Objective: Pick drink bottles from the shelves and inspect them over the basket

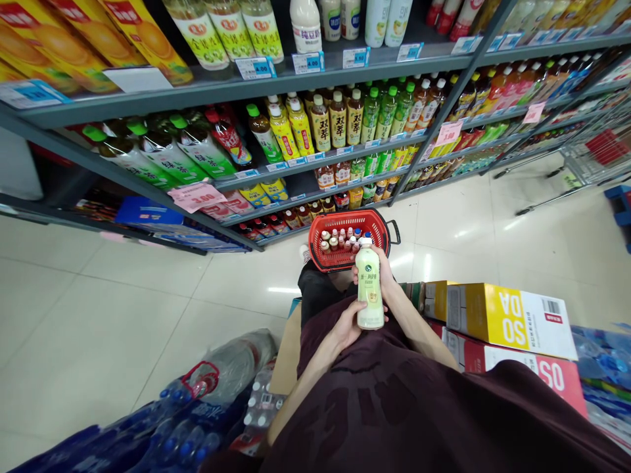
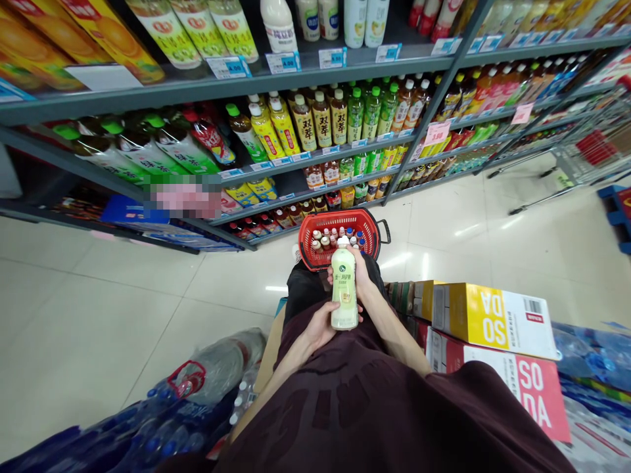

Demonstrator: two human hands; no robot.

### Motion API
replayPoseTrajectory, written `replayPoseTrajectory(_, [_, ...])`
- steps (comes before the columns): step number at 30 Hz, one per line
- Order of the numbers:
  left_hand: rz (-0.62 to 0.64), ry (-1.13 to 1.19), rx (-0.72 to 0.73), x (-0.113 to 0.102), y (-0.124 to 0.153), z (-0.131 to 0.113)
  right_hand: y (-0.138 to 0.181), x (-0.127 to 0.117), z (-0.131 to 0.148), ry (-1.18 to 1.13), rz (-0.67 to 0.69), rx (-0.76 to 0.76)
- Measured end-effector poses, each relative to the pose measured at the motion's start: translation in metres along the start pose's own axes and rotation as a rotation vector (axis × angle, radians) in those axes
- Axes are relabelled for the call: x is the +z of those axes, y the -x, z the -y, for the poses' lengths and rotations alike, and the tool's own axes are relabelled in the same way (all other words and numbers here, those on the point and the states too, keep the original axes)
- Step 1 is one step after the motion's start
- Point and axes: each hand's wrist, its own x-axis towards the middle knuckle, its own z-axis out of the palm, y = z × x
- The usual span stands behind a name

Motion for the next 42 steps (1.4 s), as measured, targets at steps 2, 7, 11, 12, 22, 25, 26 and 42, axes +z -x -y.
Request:
replayPoseTrajectory(2, [0.025,-0.001,0.019,0.001,0.001,-0.001,-0.001,-0.001,0.0,-0.004,0.001,0.008])
replayPoseTrajectory(7, [0.067,0.006,0.032,0.002,0.002,-0.001,-0.003,-0.002,-0.001,-0.017,0.004,0.021])
replayPoseTrajectory(11, [0.049,0.013,0.024,0.0,0.001,0.0,-0.004,-0.005,-0.002,-0.026,-0.004,0.019])
replayPoseTrajectory(12, [0.04,0.016,0.019,0.0,0.0,0.001,-0.005,-0.005,-0.002,-0.028,-0.006,0.018])
replayPoseTrajectory(22, [-0.011,0.026,-0.008,0.004,-0.002,-0.001,-0.004,-0.006,-0.003,-0.015,-0.041,0.02])
replayPoseTrajectory(25, [-0.015,0.031,0.0,0.005,-0.002,-0.001,-0.004,-0.005,-0.003,-0.015,-0.046,0.025])
replayPoseTrajectory(26, [-0.017,0.032,-0.001,0.005,-0.002,-0.001,-0.004,-0.004,-0.003,-0.012,-0.045,0.025])
replayPoseTrajectory(42, [-0.001,0.015,-0.003,0.001,0.0,-0.001,0.0,0.005,-0.001,0.003,-0.083,0.047])
